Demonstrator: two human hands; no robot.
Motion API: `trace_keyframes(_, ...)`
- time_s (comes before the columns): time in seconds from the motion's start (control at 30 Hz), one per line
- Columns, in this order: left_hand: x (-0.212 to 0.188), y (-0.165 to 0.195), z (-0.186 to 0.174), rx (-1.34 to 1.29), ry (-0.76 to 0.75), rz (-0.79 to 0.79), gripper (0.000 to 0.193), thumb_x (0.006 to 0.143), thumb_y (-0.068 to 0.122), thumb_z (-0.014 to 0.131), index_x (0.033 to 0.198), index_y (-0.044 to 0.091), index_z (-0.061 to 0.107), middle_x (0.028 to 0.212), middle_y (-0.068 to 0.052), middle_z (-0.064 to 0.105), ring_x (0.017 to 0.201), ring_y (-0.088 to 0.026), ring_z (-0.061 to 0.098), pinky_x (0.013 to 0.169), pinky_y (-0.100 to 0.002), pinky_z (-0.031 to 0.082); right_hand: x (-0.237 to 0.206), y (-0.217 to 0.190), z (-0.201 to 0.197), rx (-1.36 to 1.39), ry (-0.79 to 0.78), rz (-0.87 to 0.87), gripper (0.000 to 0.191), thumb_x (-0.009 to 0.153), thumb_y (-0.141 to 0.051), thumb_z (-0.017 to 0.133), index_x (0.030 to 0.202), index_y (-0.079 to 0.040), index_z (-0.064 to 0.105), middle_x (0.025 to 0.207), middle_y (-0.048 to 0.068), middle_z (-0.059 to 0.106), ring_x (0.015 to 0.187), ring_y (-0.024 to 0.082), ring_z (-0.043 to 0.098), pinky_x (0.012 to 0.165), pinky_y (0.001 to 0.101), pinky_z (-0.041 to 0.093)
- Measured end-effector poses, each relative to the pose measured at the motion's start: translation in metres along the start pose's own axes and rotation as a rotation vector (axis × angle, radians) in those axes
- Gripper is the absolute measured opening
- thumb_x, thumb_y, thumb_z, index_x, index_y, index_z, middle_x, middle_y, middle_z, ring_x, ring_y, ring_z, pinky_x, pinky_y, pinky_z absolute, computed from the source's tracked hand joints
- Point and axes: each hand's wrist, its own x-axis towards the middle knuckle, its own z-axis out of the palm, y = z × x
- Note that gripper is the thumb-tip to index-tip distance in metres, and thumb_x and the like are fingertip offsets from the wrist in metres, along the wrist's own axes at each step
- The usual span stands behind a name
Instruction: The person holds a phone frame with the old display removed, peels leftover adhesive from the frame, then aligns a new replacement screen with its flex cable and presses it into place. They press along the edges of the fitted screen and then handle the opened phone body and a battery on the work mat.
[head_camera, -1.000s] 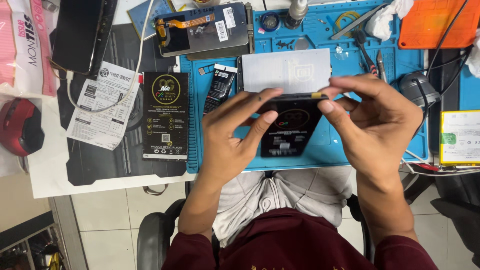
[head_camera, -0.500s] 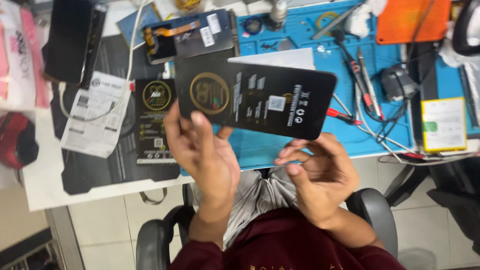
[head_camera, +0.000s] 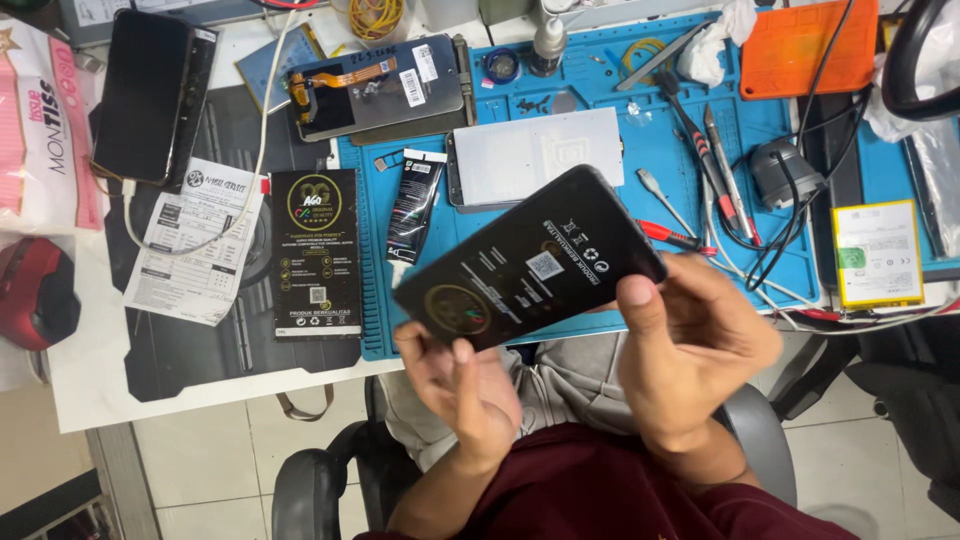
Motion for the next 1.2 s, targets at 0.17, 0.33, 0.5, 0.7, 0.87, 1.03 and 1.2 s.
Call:
trace_keyframes(0.17, 0.058, 0.035, 0.006, 0.389, -0.067, 0.233, 0.038, 0.101, 0.023, 0.07, 0.131, 0.003, 0.061, 0.135, -0.012, 0.056, 0.129, -0.019, 0.059, 0.11, -0.033, 0.057, 0.029, -0.047, -0.005, -0.438, -0.18, 0.053, 0.023, 0.089, -0.001, 0.083, 0.105, 0.01, 0.07, 0.084, 0.013, 0.07, 0.063, 0.012, 0.052, 0.062, 0.0218, 0.039)
trace_keyframes(0.33, 0.075, 0.076, 0.029, 0.704, -0.589, 0.151, 0.034, 0.095, 0.027, 0.075, 0.118, 0.002, 0.072, 0.116, -0.013, 0.073, 0.086, -0.016, 0.072, 0.069, -0.022, 0.059, 0.042, -0.072, 0.0, -0.541, -0.403, -0.013, 0.02, 0.081, -0.003, 0.082, 0.094, 0.008, 0.071, 0.079, 0.012, 0.07, 0.059, 0.013, 0.055, 0.057, 0.023, 0.038)
trace_keyframes(0.5, 0.071, 0.092, 0.049, 0.725, -0.669, 0.07, 0.021, 0.094, 0.008, 0.084, 0.113, 0.006, 0.077, 0.097, -0.006, 0.075, 0.078, -0.009, 0.072, 0.058, -0.019, 0.053, 0.044, -0.076, 0.0, -0.467, -0.482, -0.052, 0.018, 0.079, -0.002, 0.079, 0.092, 0.006, 0.071, 0.079, 0.011, 0.069, 0.069, 0.016, 0.066, 0.064, 0.0266, 0.05)
trace_keyframes(0.7, 0.069, 0.089, 0.05, 0.644, -0.629, -0.033, 0.019, 0.093, 0.002, 0.083, 0.111, 0.006, 0.078, 0.094, -0.006, 0.075, 0.075, -0.01, 0.07, 0.058, -0.02, 0.05, 0.042, -0.069, -0.003, -0.507, -0.44, -0.082, 0.017, 0.076, -0.001, 0.08, 0.089, 0.008, 0.072, 0.077, 0.014, 0.07, 0.064, 0.018, 0.064, 0.06, 0.0274, 0.047)
trace_keyframes(0.87, 0.071, 0.084, 0.051, 0.665, -0.628, -0.07, 0.017, 0.091, 0.002, 0.082, 0.107, 0.005, 0.079, 0.092, -0.007, 0.076, 0.075, -0.01, 0.07, 0.054, -0.019, 0.046, 0.047, -0.061, 0.004, -0.363, -0.424, -0.129, 0.017, 0.083, -0.005, 0.078, 0.088, 0.007, 0.066, 0.079, 0.012, 0.068, 0.069, 0.018, 0.067, 0.061, 0.0245, 0.052)
trace_keyframes(1.03, 0.073, 0.081, 0.054, 0.696, -0.653, -0.084, 0.015, 0.094, 0.005, 0.081, 0.108, 0.006, 0.079, 0.091, -0.005, 0.075, 0.076, -0.008, 0.069, 0.059, -0.021, 0.047, 0.049, -0.061, 0.007, -0.363, -0.4, -0.12, 0.019, 0.089, -0.008, 0.077, 0.089, 0.007, 0.065, 0.081, 0.011, 0.066, 0.069, 0.016, 0.066, 0.065, 0.0243, 0.051)
trace_keyframes(1.2, 0.082, 0.065, 0.056, 0.72, -0.618, -0.103, 0.012, 0.097, 0.007, 0.078, 0.108, 0.005, 0.079, 0.091, -0.005, 0.077, 0.076, -0.009, 0.068, 0.063, -0.021, 0.048, 0.051, -0.049, 0.0, -0.367, -0.402, 0.003, 0.019, 0.097, -0.006, 0.073, 0.087, 0.008, 0.065, 0.078, 0.01, 0.066, 0.067, 0.013, 0.061, 0.062, 0.0219, 0.044)
